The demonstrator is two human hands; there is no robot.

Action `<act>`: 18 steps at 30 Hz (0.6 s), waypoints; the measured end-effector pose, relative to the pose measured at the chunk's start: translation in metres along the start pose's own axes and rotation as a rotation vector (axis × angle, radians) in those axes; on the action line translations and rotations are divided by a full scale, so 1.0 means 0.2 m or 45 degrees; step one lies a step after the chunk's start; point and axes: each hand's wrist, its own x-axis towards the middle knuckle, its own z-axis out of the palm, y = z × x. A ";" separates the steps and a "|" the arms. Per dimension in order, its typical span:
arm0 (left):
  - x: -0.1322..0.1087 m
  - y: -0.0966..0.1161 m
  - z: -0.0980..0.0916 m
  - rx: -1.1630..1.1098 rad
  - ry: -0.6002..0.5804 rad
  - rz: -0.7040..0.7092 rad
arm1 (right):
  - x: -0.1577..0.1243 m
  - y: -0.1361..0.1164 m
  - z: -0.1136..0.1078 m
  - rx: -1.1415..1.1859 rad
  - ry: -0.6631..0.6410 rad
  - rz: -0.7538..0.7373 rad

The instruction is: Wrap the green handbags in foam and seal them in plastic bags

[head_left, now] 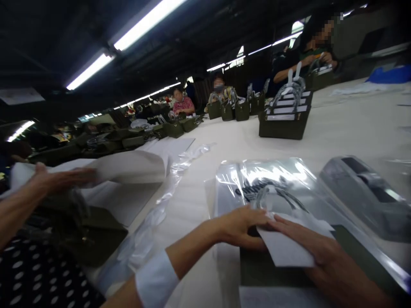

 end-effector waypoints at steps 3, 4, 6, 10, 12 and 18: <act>-0.23 0.08 0.02 -0.159 0.403 -0.240 | 0.01 -0.07 -0.03 -0.015 -0.173 0.022; -0.31 0.12 0.06 -0.168 0.487 -0.318 | 0.02 -0.09 -0.03 -0.022 -0.183 0.040; -0.45 0.19 0.17 -0.152 0.548 -0.438 | 0.03 -0.12 -0.04 -0.016 -0.189 0.067; -0.54 0.36 0.39 -0.118 0.649 -0.535 | 0.04 -0.15 -0.04 0.010 -0.198 0.054; -0.50 0.40 0.43 -0.090 0.722 -0.430 | 0.04 -0.16 -0.04 0.012 -0.214 0.029; -0.35 0.29 0.41 -0.215 0.745 -0.423 | 0.01 -0.16 -0.05 -0.032 -0.238 -0.138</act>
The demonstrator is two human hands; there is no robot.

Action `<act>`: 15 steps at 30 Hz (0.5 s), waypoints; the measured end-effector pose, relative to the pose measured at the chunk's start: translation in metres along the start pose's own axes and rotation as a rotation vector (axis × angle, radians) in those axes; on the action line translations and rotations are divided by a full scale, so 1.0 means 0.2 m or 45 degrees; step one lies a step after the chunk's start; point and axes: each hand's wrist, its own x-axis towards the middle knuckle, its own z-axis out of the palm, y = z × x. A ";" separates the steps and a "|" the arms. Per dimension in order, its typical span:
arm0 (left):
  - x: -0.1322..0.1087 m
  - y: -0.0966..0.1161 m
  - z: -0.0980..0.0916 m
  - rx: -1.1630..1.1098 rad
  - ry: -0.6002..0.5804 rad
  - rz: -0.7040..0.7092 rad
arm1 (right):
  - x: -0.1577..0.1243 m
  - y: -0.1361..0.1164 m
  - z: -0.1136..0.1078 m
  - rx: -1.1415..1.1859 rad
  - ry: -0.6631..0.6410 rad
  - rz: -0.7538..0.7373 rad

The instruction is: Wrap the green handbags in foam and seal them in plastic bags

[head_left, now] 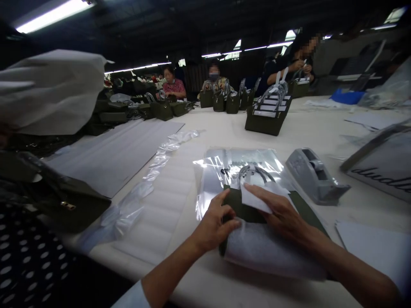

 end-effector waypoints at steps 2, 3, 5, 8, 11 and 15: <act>0.02 -0.06 0.01 -0.118 -0.018 -0.116 | -0.01 -0.01 0.00 -0.041 0.003 -0.114; 0.02 -0.08 0.02 -0.169 -0.019 -0.145 | -0.02 -0.01 0.00 -0.059 0.006 -0.162; 0.01 -0.11 0.03 -0.245 0.010 -0.175 | -0.02 -0.03 0.01 -0.087 -0.020 -0.228; 0.00 -0.10 0.06 -0.296 0.072 -0.221 | -0.04 -0.06 0.03 -0.126 -0.094 -0.265; 0.01 -0.10 0.08 -0.331 0.133 -0.301 | -0.05 -0.08 0.07 -0.187 -0.132 -0.296; 0.04 -0.13 0.09 -0.471 0.142 -0.492 | -0.08 -0.09 0.12 -0.364 -0.175 -0.332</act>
